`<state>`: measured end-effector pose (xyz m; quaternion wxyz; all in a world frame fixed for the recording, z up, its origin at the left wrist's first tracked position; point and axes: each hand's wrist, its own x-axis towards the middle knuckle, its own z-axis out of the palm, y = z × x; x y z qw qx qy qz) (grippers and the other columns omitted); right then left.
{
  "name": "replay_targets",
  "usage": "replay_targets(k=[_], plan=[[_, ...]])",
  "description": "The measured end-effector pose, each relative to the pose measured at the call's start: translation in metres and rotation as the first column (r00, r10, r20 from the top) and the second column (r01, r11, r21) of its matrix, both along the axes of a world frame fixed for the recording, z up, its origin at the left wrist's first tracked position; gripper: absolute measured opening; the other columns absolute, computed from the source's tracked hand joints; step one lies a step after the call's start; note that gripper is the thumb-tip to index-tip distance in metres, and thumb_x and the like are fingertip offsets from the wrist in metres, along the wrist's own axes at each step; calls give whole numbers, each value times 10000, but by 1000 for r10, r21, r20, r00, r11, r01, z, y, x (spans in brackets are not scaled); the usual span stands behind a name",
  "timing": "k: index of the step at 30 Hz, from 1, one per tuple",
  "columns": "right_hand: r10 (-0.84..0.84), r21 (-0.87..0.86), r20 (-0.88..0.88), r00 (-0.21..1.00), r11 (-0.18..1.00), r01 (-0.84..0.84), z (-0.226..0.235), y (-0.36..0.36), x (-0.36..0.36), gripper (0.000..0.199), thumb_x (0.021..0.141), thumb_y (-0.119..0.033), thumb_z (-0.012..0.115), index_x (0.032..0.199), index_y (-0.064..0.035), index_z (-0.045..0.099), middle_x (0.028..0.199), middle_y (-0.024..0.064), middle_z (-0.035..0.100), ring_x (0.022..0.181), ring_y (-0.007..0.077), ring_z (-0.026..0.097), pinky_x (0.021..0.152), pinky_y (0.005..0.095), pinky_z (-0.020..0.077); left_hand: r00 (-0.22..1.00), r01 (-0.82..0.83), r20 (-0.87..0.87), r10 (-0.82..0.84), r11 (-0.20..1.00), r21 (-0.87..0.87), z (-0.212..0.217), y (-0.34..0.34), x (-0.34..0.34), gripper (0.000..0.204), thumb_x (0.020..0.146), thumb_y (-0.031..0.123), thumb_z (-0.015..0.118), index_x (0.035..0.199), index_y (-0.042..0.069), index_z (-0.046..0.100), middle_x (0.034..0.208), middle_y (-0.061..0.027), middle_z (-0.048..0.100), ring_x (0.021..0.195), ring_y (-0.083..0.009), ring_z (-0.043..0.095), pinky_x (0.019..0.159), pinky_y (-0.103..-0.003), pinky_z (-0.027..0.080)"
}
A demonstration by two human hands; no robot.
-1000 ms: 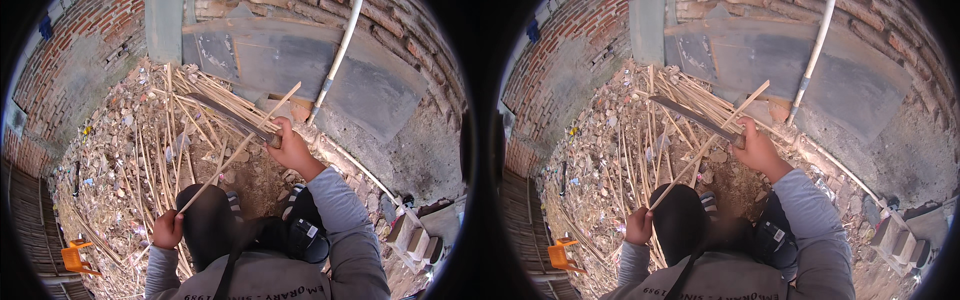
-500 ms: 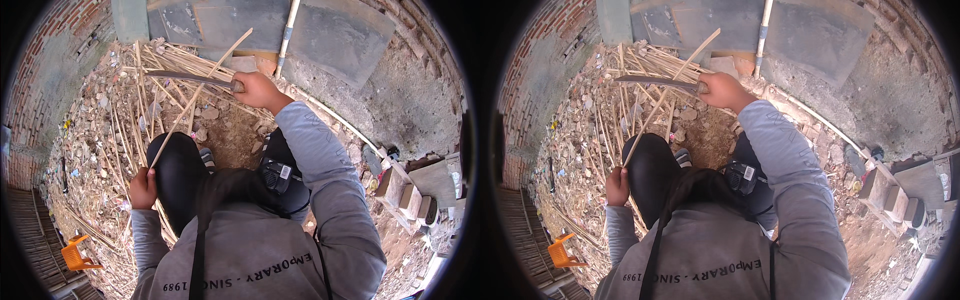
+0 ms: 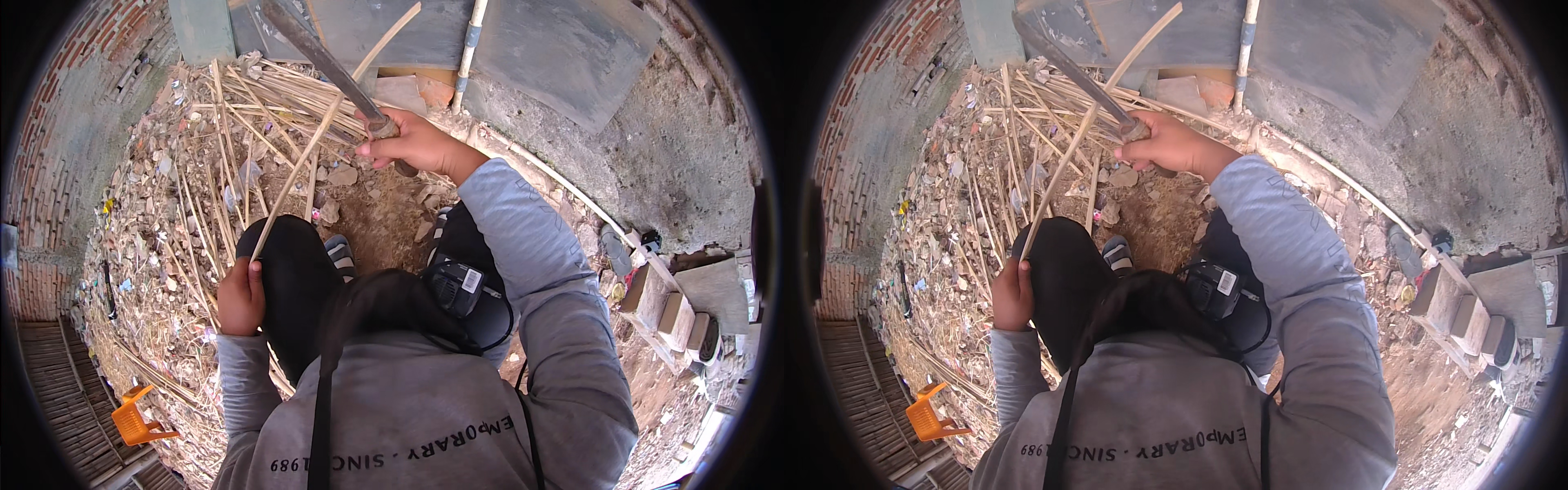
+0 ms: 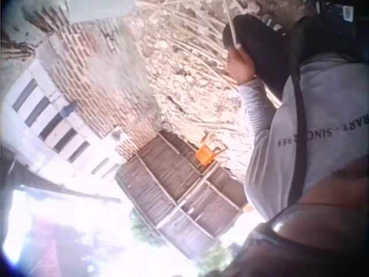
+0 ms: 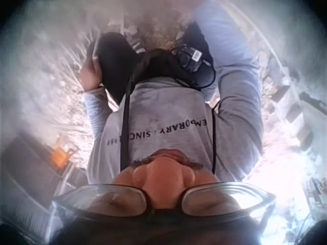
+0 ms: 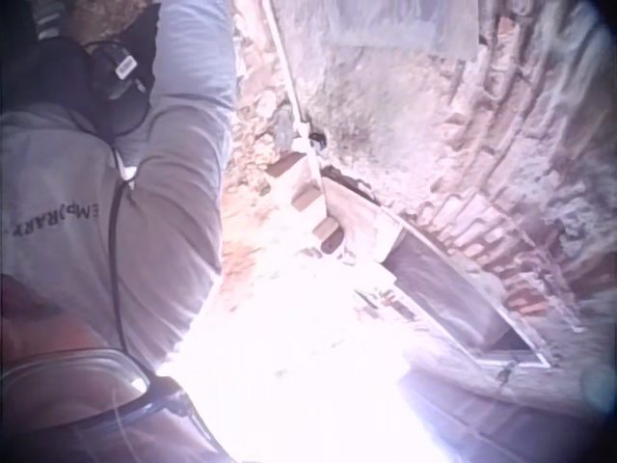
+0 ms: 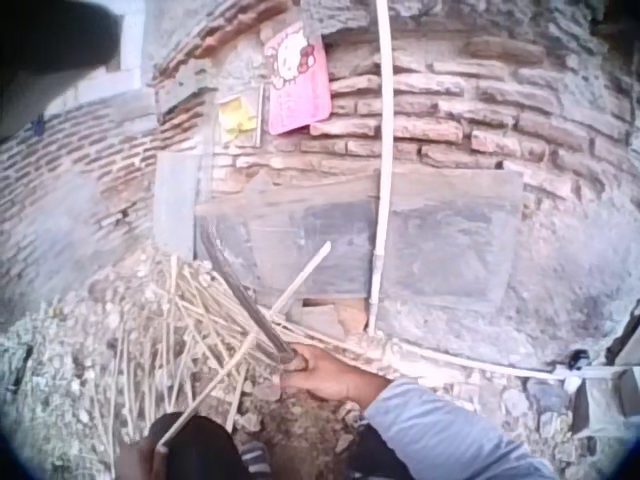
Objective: The person strips thin layers from a long bamboo stalk using a curved blade. They hold the stalk steady with their left hand and use the blade in their right hand to shave the material along the length of the bamboo piece.
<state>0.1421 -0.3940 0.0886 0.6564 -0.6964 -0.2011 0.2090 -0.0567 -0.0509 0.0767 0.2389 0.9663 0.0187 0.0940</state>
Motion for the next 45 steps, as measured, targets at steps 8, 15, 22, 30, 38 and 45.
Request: replay_targets(k=[8, 15, 22, 30, 38, 45], plan=[[-62, 270, -222, 973, 955, 123, -6, 12, 8, 256, 915, -67, 706, 1158, -74, 626, 940, 20, 633, 670, 79, 574, 568, 248, 477, 986, 164, -40, -160, 981, 105, 18, -1, 4, 205, 1007, 217, 587, 1056, 25, 641, 813, -228, 641, 738, -443, 632, 631, -495, 483], [-136, 279, -247, 959, 938, 205, -15, 3, 13, 288, 909, -61, 702, 1189, -61, 637, 899, 19, 621, 667, 73, 555, 556, 246, 473, 922, 336, 290, -258, 905, -261, 50, -67, 15, 146, 948, 91, 652, 1045, -15, 678, 925, -138, 673, 790, -258, 646, 716, -342, 505], [-137, 272, -258, 956, 940, 208, -18, 1, 19, 281, 904, -58, 696, 1179, -59, 639, 858, 6, 599, 670, 78, 553, 551, 255, 462, 575, 656, -150, -804, 563, -503, 13, -172, 78, 398, 1059, 253, 507, 1344, -15, 582, 1242, -182, 649, 1118, -286, 637, 970, -370, 485], [-144, 259, -267, 953, 942, 215, -28, -7, 16, 297, 888, -76, 712, 1170, -40, 625, 902, 37, 652, 638, 76, 560, 525, 247, 465, 240, 547, -319, -917, 399, -736, 18, -208, 79, 440, 1073, 309, 470, 1330, -19, 611, 1271, -221, 630, 1181, -309, 613, 1024, -385, 454], [-147, 209, -252, 957, 957, 202, -22, -1, 12, 286, 907, -83, 705, 1183, -57, 635, 920, 29, 646, 651, 71, 547, 549, 251, 465, 221, 725, -133, -966, 254, -640, 24, -212, 70, 402, 1052, 261, 526, 1325, -21, 611, 1211, -198, 656, 1121, -313, 637, 987, -375, 476], [-110, 157, -263, 958, 975, 155, -26, -2, 8, 294, 912, -83, 698, 1196, -58, 629, 878, 15, 632, 643, 69, 549, 542, 240, 453, 80, 531, -229, -970, 236, -813, 29, -210, 61, 461, 1047, 280, 544, 1386, -31, 540, 1222, -184, 668, 1148, -306, 642, 1015, -362, 471]])
